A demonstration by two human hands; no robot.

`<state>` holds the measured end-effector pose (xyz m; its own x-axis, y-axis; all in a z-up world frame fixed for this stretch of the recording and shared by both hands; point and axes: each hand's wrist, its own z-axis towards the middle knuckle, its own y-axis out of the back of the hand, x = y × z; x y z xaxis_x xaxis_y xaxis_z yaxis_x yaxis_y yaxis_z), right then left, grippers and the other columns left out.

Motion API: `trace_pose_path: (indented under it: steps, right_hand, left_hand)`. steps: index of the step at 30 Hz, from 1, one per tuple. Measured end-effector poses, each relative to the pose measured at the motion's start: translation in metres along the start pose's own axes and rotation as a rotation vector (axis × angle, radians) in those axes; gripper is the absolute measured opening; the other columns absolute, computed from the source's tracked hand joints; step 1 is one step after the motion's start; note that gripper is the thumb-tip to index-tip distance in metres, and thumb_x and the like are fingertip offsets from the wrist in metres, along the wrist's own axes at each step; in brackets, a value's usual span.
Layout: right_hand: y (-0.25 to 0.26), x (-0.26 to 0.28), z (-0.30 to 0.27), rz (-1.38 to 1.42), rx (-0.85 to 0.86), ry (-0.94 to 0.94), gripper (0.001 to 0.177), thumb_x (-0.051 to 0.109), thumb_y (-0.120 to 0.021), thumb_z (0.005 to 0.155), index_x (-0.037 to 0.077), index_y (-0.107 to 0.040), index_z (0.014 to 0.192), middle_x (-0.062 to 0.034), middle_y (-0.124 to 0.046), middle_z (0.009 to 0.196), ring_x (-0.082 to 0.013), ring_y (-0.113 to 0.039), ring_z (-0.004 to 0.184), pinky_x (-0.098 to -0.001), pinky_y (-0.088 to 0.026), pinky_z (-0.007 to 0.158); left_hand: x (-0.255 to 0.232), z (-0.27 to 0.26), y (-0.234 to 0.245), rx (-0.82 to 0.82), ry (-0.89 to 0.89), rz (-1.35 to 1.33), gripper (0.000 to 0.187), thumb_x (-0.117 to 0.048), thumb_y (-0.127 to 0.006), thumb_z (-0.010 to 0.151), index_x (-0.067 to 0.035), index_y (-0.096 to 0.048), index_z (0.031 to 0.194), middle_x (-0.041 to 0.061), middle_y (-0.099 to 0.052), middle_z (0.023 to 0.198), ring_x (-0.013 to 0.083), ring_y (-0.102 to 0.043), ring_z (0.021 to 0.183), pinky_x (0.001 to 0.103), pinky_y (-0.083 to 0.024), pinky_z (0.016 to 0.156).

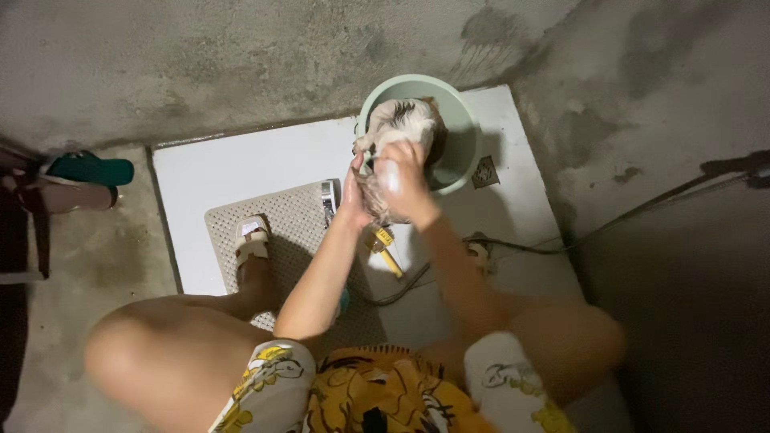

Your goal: The person washes a small dog in a green basin using a yellow brush and a handheld showerhead. They scrub the dog's fur, rinse it with water, and repeat the process while seated on the floor.

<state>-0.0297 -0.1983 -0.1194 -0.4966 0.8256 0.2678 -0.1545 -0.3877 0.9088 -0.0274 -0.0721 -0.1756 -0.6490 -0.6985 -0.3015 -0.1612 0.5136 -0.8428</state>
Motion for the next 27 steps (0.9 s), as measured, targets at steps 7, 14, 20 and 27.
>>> trace_pose_path:
  steps: [7,14,20,27]
  right_hand:
    - [-0.017,0.057,-0.051,1.604,-0.508,-0.813,0.060,0.041,-0.047,0.100,0.022,-0.031,0.156,-0.0250,-0.051,0.146,-0.0455,-0.049,0.132,-0.0517,-0.041,0.107]
    - [-0.025,0.056,-0.025,1.123,-0.685,-0.398,0.067,0.024,-0.057,0.108,0.011,-0.023,0.163,-0.0219,-0.041,0.153,-0.0274,-0.049,0.136,-0.0393,-0.052,0.106]
    - [-0.014,0.055,-0.012,0.935,-0.759,-0.579,0.037,0.012,-0.074,0.097,0.006,-0.050,0.124,-0.0111,-0.065,0.102,-0.0150,-0.062,0.089,-0.0286,-0.053,0.075]
    - [-0.002,-0.003,0.014,0.528,-0.567,-0.405,0.019,0.023,-0.066,0.110,0.006,-0.067,0.101,-0.0061,-0.068,0.080,-0.0186,-0.066,0.069,-0.0341,-0.053,0.069]
  left_hand:
    - [0.013,0.010,0.030,0.229,-0.356,0.185,0.083,-0.066,-0.054,0.098,0.001,-0.045,0.146,0.026,-0.056,0.139,0.0378,-0.060,0.128,0.050,-0.055,0.108]
    - [-0.006,-0.038,-0.032,0.073,-0.907,0.809,0.082,-0.068,-0.042,0.101,-0.014,-0.037,0.162,0.015,-0.025,0.174,0.0295,-0.032,0.159,0.052,-0.029,0.130]
    - [-0.025,-0.056,-0.051,0.183,-1.023,1.063,0.062,-0.026,-0.078,0.088,-0.007,-0.052,0.140,0.013,-0.055,0.142,0.0251,-0.051,0.139,0.040,-0.039,0.122]
    - [-0.036,-0.001,-0.025,-0.035,-0.922,0.970,0.034,-0.020,-0.083,0.099,-0.006,-0.052,0.098,0.006,-0.051,0.092,0.0194,-0.047,0.090,0.033,-0.045,0.087]
